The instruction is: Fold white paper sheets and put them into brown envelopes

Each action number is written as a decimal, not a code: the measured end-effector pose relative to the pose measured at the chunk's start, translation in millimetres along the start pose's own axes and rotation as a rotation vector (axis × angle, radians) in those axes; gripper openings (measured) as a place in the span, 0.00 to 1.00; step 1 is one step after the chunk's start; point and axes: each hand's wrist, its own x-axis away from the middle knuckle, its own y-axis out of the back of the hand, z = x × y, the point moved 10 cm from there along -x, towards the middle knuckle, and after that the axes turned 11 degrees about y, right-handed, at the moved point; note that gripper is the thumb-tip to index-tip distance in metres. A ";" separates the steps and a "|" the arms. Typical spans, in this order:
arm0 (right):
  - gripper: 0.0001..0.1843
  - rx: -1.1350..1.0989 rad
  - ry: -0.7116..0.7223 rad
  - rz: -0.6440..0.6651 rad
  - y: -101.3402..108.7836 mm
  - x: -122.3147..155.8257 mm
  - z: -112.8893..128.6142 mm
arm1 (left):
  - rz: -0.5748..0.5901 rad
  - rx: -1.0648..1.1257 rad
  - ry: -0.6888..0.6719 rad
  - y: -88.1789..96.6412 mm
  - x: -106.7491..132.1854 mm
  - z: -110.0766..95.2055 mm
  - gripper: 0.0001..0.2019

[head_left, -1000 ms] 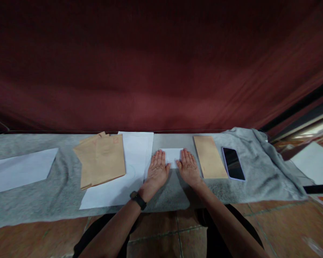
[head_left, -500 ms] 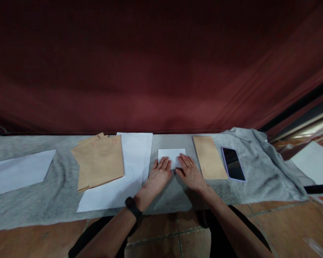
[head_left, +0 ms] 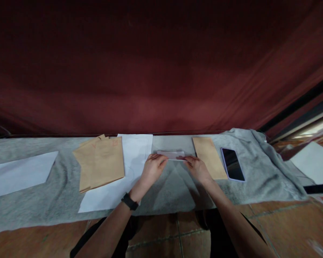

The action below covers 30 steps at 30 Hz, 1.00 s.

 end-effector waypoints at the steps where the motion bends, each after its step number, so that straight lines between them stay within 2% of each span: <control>1: 0.15 -0.107 -0.057 -0.057 5.8 -1.9 -6.4 | -0.054 0.161 0.069 10.6 -4.4 5.3 0.06; 3: 0.19 -0.313 -0.144 -0.175 13.1 -4.7 -16.2 | -0.140 0.481 0.220 20.8 -9.5 21.5 0.07; 5: 0.21 -0.390 -0.193 -0.264 14.8 -5.9 -22.0 | -0.163 0.714 0.346 14.0 -11.4 36.9 0.10; 7: 0.19 -0.281 -0.251 -0.288 11.3 -4.3 -26.9 | -0.118 0.816 0.450 -4.9 -12.6 49.4 0.16; 9: 0.15 -0.072 -0.324 -0.237 2.7 -0.5 -31.0 | -0.050 0.799 0.535 -26.1 -12.9 60.9 0.26; 11: 0.12 0.122 -0.352 -0.159 -6.2 2.3 -30.7 | -0.029 0.682 0.543 -37.0 -14.6 68.3 0.32; 13: 0.12 0.285 -0.299 -0.118 -9.5 1.4 -22.8 | -0.059 0.492 0.464 -35.9 -18.5 67.4 0.34; 17: 0.20 0.507 -0.129 -0.158 -2.4 -4.5 3.2 | -0.125 0.109 0.289 -28.9 -19.4 48.1 0.32; 20: 0.25 0.460 0.019 -0.144 -13.0 -8.6 24.2 | -0.151 -0.158 0.214 -31.5 -10.6 28.6 0.28; 22: 0.25 0.374 0.109 -0.086 -32.1 -8.3 36.9 | -0.143 -0.319 0.174 -39.5 -3.0 18.2 0.26; 24: 0.26 0.343 0.146 -0.026 -52.0 -4.5 44.2 | -0.080 -0.427 0.118 -54.8 3.8 11.9 0.27; 27: 0.27 0.408 0.145 0.008 -69.2 3.2 46.4 | 0.012 -0.522 0.050 -76.0 12.0 12.9 0.29; 30: 0.29 0.498 0.129 -0.022 -68.2 8.9 43.2 | -0.010 -0.560 0.062 -78.6 15.4 21.6 0.30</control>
